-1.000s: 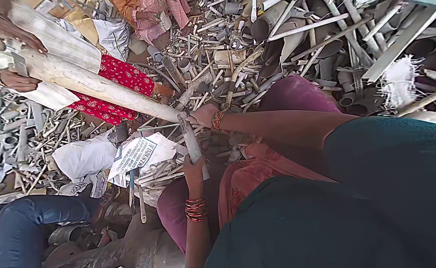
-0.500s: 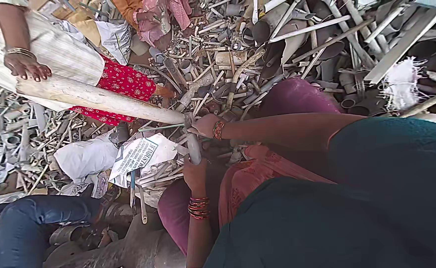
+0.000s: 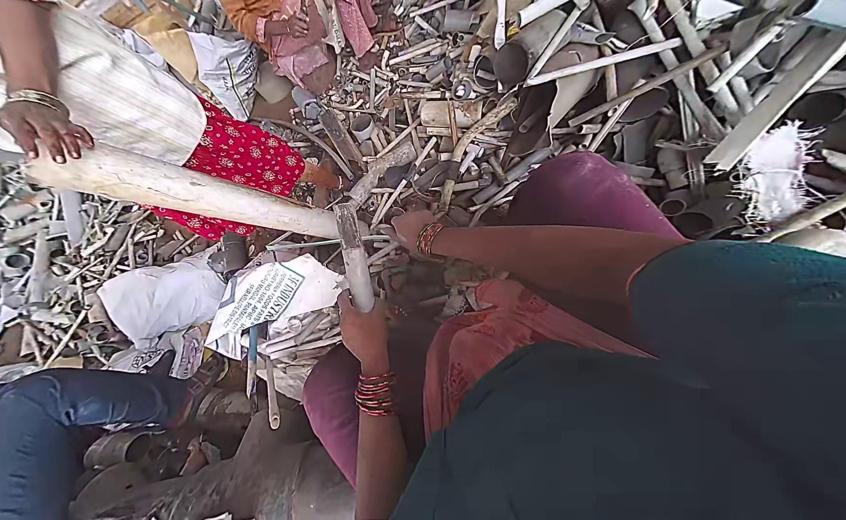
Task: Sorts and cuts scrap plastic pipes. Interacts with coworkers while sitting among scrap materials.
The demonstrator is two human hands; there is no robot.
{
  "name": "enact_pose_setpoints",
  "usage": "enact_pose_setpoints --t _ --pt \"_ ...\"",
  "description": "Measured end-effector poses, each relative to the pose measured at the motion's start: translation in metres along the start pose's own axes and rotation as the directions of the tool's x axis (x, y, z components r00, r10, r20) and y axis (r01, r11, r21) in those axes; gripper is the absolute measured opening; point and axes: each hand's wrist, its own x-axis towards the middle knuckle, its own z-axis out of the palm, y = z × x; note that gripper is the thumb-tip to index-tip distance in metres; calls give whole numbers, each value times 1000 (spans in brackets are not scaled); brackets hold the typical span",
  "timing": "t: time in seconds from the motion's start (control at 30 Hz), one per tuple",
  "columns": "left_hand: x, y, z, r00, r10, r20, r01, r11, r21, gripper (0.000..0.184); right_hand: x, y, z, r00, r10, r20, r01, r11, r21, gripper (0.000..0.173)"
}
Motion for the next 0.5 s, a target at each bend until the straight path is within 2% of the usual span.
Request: enact_pose_setpoints --t 0.1,0.2,0.27,0.33,0.37,0.4,0.43,0.47,0.5 --pt "5 -9 2 999 -29 43 30 999 -11 63 4 9 -17 999 42 -17 -39 991 132 55" --pt "12 -13 1 993 -68 93 66 998 22 63 -13 -7 -47 974 -115 -194 155 966 207 40" --pt "16 -13 3 990 -76 119 72 997 36 63 -32 -17 -63 880 -264 -394 366 906 212 39" --pt "15 -10 5 984 -82 156 76 996 47 62 -40 -19 -62 710 -358 -606 546 824 153 36" --pt "15 -7 6 981 -84 172 76 996 55 63 -39 -17 -58 656 -385 -649 586 802 115 35" --pt "14 -4 7 980 -84 182 74 995 60 64 -35 -14 -52 674 -412 -613 575 814 84 35" --pt "13 -1 7 980 -81 180 70 995 68 66 -27 -7 -44 755 -428 -497 508 860 32 37" --pt "10 1 9 981 -82 176 69 995 76 66 -18 1 -37 881 -378 -285 375 925 -66 39" --pt "8 3 10 980 -88 176 71 992 101 66 -8 5 -31 969 -238 -63 226 961 -158 40"
